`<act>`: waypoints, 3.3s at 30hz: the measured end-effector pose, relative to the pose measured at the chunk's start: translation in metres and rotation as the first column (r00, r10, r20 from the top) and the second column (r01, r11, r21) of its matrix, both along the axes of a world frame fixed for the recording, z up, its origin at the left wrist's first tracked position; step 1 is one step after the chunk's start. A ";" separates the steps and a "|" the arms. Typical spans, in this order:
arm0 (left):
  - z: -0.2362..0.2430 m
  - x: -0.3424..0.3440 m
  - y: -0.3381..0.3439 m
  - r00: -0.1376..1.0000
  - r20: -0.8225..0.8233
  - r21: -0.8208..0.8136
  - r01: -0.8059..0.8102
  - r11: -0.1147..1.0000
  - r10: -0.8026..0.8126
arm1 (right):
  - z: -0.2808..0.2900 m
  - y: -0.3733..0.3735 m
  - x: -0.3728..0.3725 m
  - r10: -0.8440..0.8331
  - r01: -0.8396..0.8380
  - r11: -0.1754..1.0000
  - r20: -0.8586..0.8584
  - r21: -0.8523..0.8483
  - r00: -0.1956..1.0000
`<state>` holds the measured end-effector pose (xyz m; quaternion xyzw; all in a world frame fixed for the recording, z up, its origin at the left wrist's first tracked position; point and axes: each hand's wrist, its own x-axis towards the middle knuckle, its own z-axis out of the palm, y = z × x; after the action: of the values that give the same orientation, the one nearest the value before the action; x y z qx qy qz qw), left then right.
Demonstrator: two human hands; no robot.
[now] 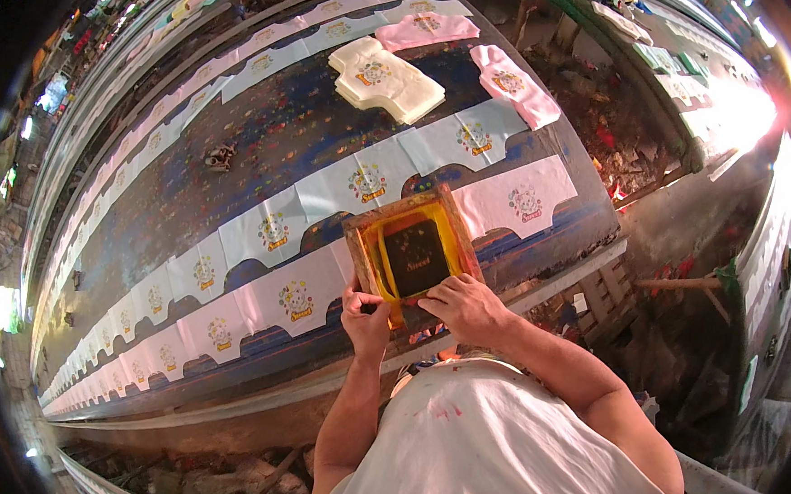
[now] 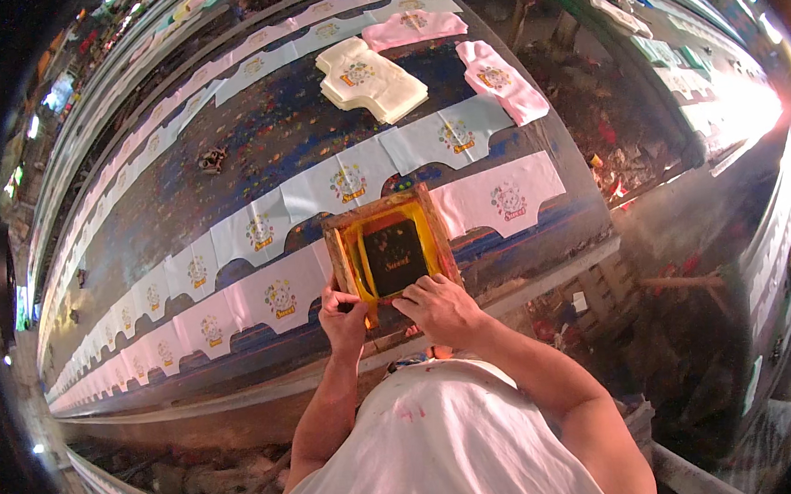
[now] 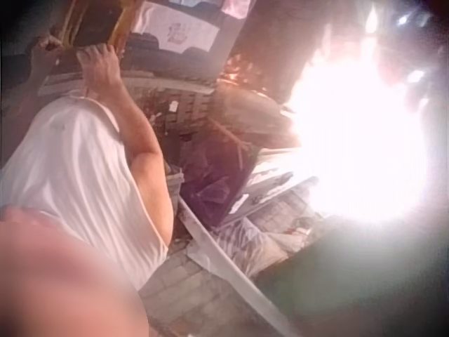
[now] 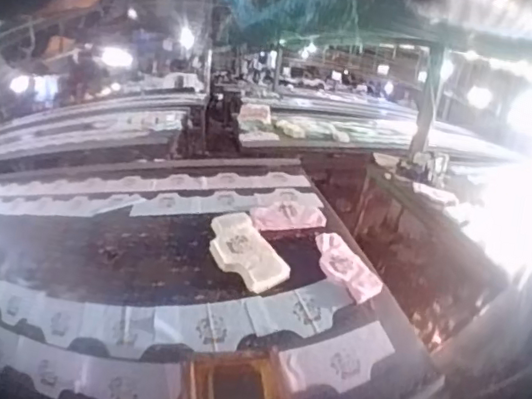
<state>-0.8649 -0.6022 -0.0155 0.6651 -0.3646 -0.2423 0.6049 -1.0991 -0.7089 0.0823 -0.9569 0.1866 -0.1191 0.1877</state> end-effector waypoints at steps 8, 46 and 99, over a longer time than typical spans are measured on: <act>-0.007 -0.006 -0.001 0.988 -0.155 -0.119 -0.031 0.992 0.012 | 0.020 -0.062 0.026 0.098 -0.043 0.981 -0.290 0.189 0.952; -0.021 0.033 -0.015 0.977 -0.211 0.169 0.056 0.984 -0.019 | -0.038 -0.048 0.051 -0.064 0.065 0.981 0.009 -0.185 0.998; 0.013 -0.206 -0.132 0.925 0.379 -0.067 0.004 0.998 0.021 | -0.047 -0.100 -0.252 -0.610 0.370 0.741 0.330 0.560 0.721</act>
<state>-1.0709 -0.7346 -0.0029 0.6806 -0.4796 -0.0944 0.5458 -1.3510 -0.8084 0.0353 -0.7334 0.4087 -0.3587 0.4080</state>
